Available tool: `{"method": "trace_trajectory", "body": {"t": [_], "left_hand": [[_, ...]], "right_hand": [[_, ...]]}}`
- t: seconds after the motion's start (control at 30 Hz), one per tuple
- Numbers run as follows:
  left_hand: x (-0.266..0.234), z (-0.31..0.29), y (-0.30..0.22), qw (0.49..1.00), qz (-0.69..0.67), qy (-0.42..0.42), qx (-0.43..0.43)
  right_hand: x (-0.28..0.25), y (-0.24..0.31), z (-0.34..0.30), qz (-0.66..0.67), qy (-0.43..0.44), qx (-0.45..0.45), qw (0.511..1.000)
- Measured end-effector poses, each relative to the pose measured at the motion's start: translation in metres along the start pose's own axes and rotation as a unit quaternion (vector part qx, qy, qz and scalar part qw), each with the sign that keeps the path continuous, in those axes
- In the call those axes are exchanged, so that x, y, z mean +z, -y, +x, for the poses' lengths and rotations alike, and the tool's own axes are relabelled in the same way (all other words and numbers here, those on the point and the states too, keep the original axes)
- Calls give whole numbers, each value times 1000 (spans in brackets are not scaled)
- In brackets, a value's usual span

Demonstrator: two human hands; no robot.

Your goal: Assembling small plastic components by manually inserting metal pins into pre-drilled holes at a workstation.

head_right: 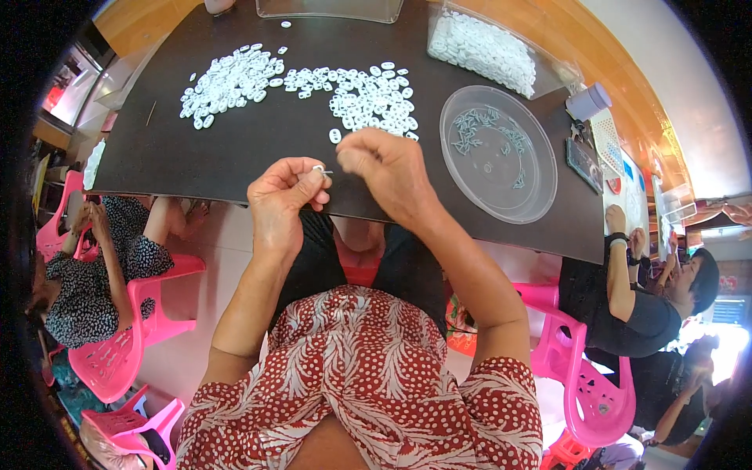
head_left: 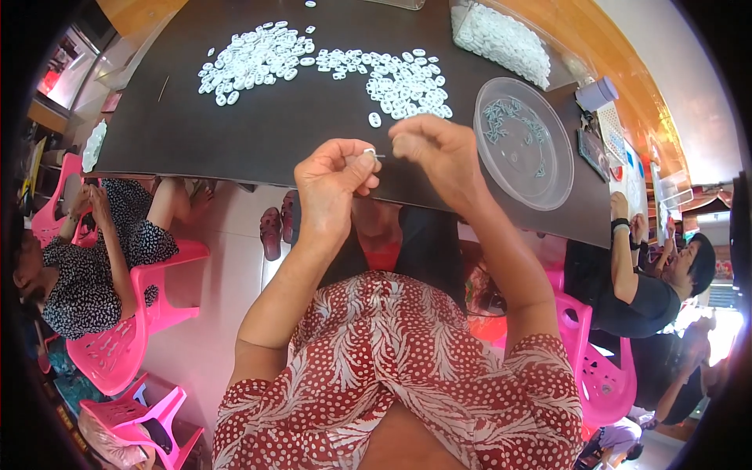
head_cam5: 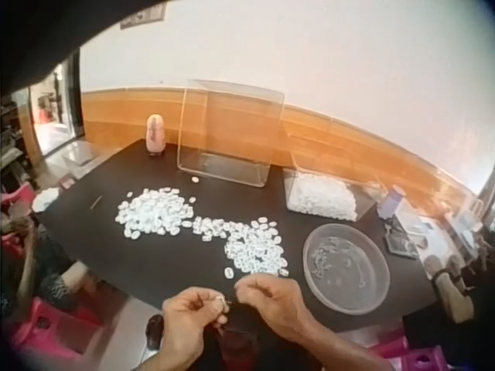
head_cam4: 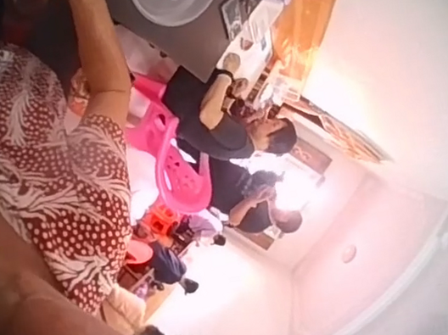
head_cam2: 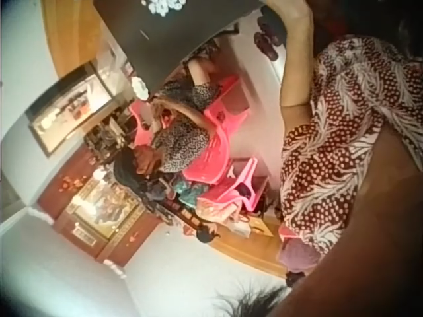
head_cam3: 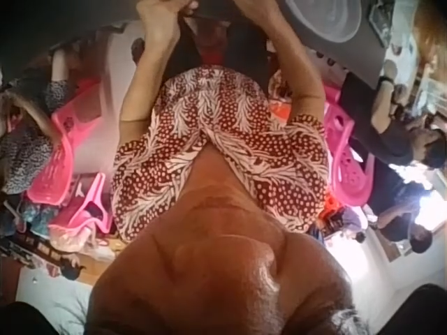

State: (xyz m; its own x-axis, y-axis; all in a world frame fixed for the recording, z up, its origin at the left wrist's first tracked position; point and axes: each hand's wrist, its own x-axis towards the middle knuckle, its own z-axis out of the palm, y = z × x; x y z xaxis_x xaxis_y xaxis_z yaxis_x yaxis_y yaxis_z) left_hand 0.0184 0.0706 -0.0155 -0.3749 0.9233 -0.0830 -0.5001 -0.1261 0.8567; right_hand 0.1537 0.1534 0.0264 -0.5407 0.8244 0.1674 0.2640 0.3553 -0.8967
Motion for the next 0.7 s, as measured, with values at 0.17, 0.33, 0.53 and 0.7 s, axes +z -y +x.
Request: {"method": "trace_trajectory", "body": {"t": [0.17, 0.33, 0.53, 0.7], "left_hand": [[-11, 6, -5, 1000, -11, -30, 1], [-17, 5, -5, 999, -25, -32, -3], [-21, 4, -7, 999, -40, -31, -9], [-22, 4, -6, 998, -47, -35, -10]], "right_hand": [[2, -20, 45, -354, -25, -314, 881], [8, -28, 60, -448, 66, -339, 825], [10, -30, 62, -456, 104, -346, 813], [11, -31, 58, -387, 97, -296, 868]]}}
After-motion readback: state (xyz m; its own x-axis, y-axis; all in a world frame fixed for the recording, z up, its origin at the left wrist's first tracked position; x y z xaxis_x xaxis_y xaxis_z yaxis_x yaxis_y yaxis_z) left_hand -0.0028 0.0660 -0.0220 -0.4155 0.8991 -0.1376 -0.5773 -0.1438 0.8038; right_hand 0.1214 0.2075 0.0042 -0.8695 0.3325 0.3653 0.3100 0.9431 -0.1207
